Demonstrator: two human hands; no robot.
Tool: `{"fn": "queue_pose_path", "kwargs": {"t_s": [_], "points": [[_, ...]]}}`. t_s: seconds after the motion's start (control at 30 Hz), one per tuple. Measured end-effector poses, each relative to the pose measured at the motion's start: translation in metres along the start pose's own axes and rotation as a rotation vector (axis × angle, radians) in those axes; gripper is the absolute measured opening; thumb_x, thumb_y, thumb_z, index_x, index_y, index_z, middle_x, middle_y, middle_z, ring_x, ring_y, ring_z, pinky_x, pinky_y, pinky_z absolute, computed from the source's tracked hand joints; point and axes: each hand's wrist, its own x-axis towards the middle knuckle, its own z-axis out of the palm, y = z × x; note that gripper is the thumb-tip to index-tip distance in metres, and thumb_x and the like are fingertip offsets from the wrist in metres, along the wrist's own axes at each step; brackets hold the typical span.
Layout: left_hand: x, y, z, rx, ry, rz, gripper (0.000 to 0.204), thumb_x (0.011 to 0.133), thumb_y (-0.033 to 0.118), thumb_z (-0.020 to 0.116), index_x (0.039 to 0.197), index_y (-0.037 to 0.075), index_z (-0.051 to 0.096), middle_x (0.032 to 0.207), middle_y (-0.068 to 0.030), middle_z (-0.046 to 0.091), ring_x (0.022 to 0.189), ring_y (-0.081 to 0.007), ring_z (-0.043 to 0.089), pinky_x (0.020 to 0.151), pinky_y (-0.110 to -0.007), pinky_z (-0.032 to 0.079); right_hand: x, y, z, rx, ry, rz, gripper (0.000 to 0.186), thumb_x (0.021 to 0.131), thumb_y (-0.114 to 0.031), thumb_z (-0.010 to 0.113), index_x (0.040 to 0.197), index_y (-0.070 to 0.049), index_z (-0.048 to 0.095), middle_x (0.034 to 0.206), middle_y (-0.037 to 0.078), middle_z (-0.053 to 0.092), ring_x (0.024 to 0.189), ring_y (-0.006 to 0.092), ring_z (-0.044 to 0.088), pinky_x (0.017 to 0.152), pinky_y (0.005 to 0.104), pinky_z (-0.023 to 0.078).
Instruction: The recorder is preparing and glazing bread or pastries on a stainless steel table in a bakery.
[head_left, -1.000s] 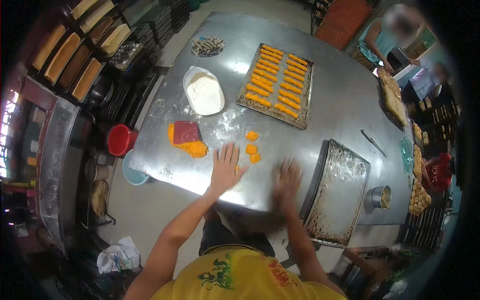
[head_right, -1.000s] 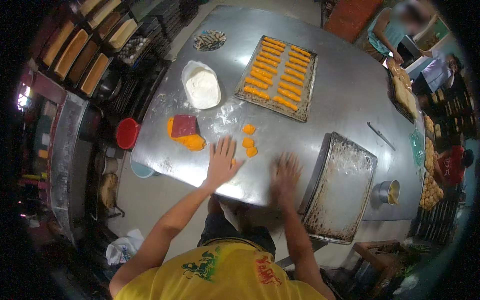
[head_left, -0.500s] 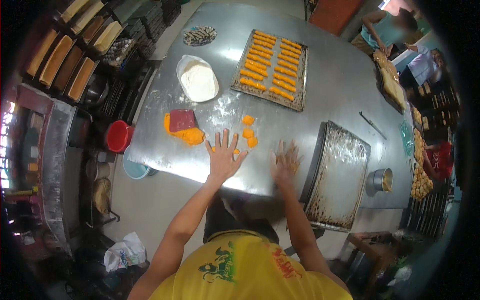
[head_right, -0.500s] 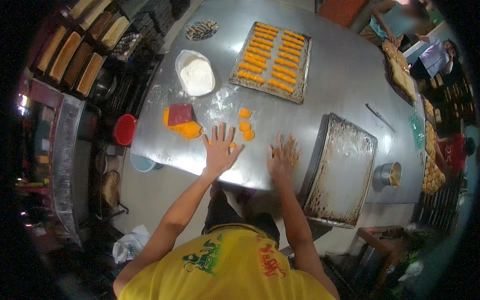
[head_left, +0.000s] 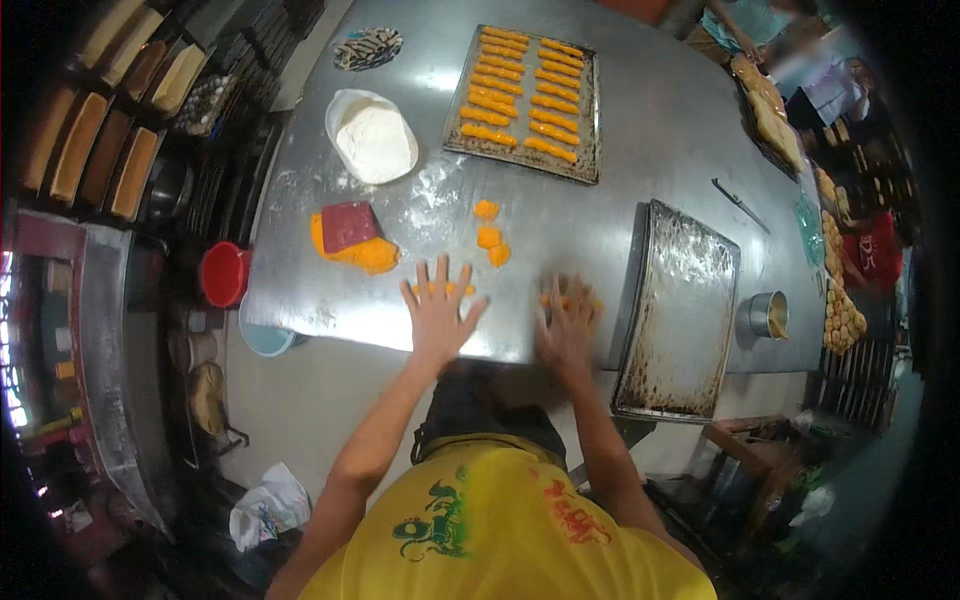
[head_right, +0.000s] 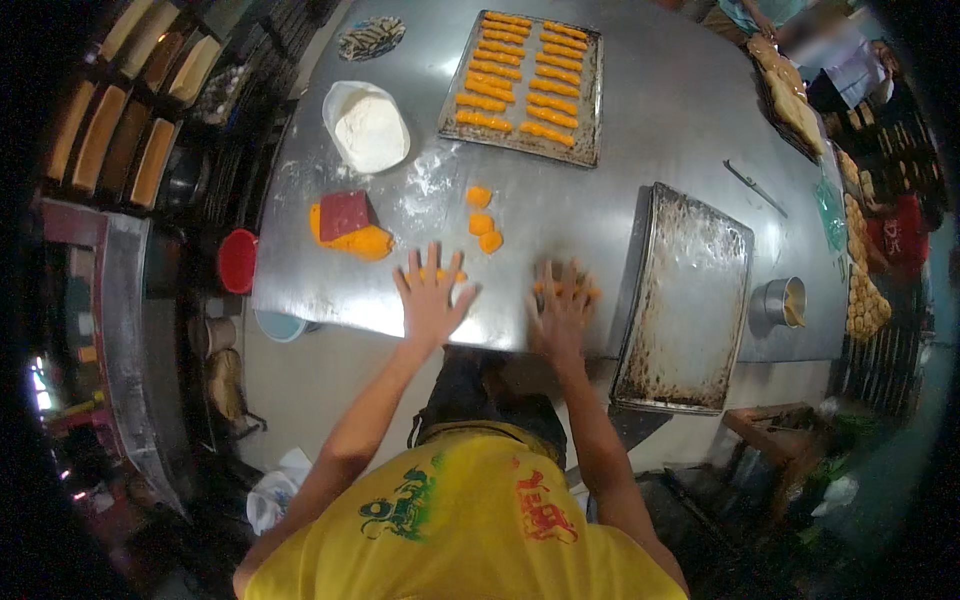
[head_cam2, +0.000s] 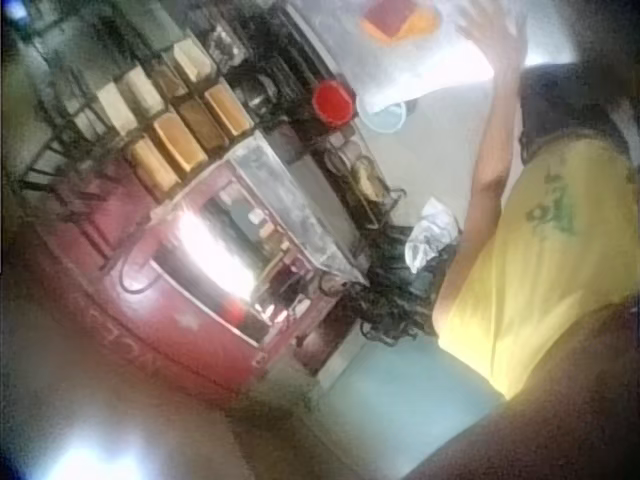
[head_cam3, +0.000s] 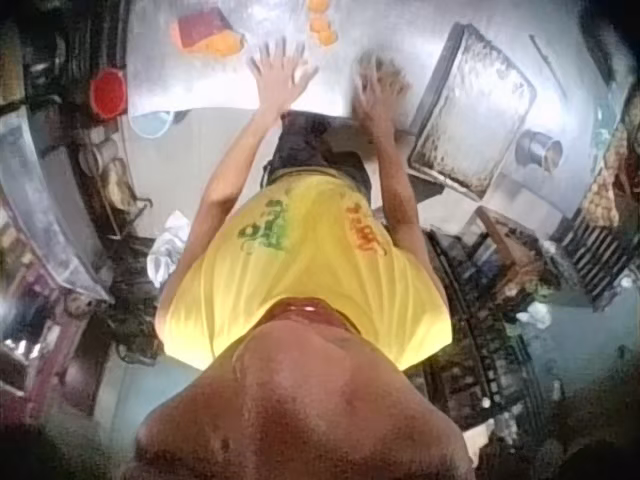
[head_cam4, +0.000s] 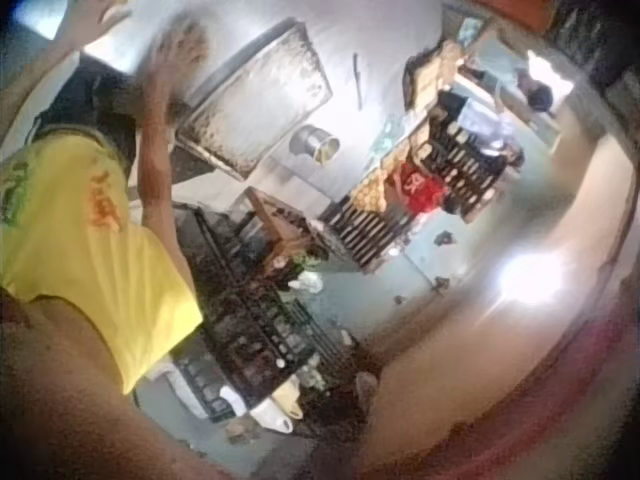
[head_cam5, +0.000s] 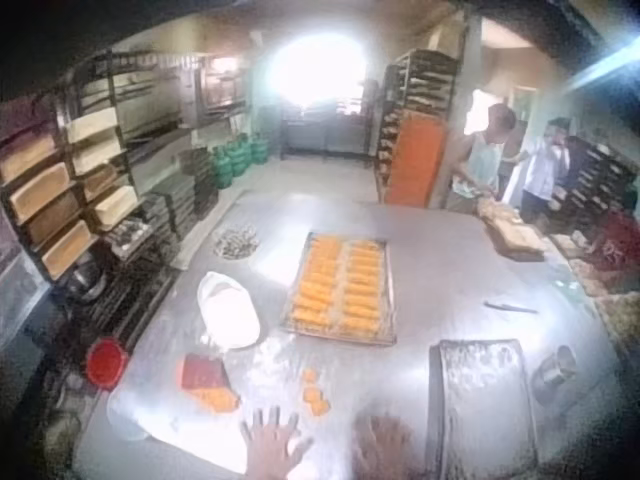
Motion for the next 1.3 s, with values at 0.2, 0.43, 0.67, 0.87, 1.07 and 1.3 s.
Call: {"fn": "queue_pose_path", "kwargs": {"t_s": [0.2, 0.43, 0.67, 0.87, 1.07, 1.3], "points": [[-0.018, 0.005, -0.013, 0.029, -0.078, 0.014, 0.061, 0.099, 0.053, 0.054, 0.15, 0.021, 0.051, 0.163, -0.0229, 0.029, 0.147, -0.0565, 0.021, 0.112, -0.078, 0.009, -0.036, -0.01, 0.0, -0.032, -0.015, 0.058, 0.071, 0.1, -0.053, 0.052, 0.161, -0.02, 0.034, 0.168, 0.023, 0.015, 0.152, 0.0527, 0.007, 0.118, 0.0728, 0.008], [0.012, -0.004, -0.015, -0.006, -0.027, 0.057, 0.059, 0.099, 0.05, 0.056, 0.15, 0.02, 0.051, 0.163, -0.024, 0.029, 0.147, -0.056, 0.021, 0.112, -0.077, 0.012, -0.001, -0.019, 0.009, -0.033, 0.063, 0.144, 0.068, 0.1, -0.054, 0.052, 0.16, -0.024, 0.036, 0.165, 0.022, 0.023, 0.151, 0.0538, 0.015, 0.116, 0.0746, 0.008], [-0.01, -0.011, -0.022, 0.006, -0.136, 0.131, 0.059, 0.099, 0.051, 0.055, 0.151, 0.022, 0.05, 0.164, -0.0218, 0.029, 0.148, -0.0561, 0.019, 0.111, -0.078, 0.012, -0.016, -0.018, 0.01, -0.072, 0.08, 0.115, 0.07, 0.1, -0.055, 0.052, 0.16, -0.025, 0.035, 0.167, 0.021, 0.021, 0.152, 0.0513, 0.014, 0.118, 0.0727, 0.004], [0.056, 0.003, -0.011, 0.093, 0.011, 0.15, 0.061, 0.099, 0.053, 0.055, 0.15, 0.021, 0.051, 0.16, -0.0238, 0.035, 0.145, -0.0561, 0.025, 0.113, -0.077, 0.011, 0.031, -0.006, 0.006, -0.035, 0.088, 0.11, 0.073, 0.098, -0.056, 0.054, 0.16, -0.022, 0.035, 0.166, 0.02, 0.023, 0.153, 0.0509, 0.012, 0.119, 0.0715, 0.006], [-0.008, -0.01, -0.007, 0.099, -0.126, 0.194, 0.05, 0.1, 0.042, 0.057, 0.142, 0.015, 0.056, 0.155, -0.018, 0.042, 0.146, -0.0432, 0.032, 0.117, -0.072, 0.009, -0.014, 0.038, 0.004, 0.252, 0.117, -0.016, 0.053, 0.092, -0.029, 0.071, 0.141, -0.014, 0.058, 0.146, 0.01, 0.056, 0.136, 0.0323, 0.049, 0.121, 0.0681, 0.01], [0.0, 0.076, -0.001, -0.236, 0.015, -0.359, 0.03, 0.105, 0.021, 0.055, 0.123, -0.002, 0.062, 0.115, -0.0185, 0.064, 0.111, -0.0394, 0.058, 0.108, -0.049, 0.04, 0.032, 0.12, -0.069, 1.745, 0.021, 0.724, 0.03, 0.103, -0.015, 0.06, 0.128, 0.001, 0.061, 0.101, 0.006, 0.066, 0.084, 0.0111, 0.06, 0.076, 0.0283, 0.051]]}}
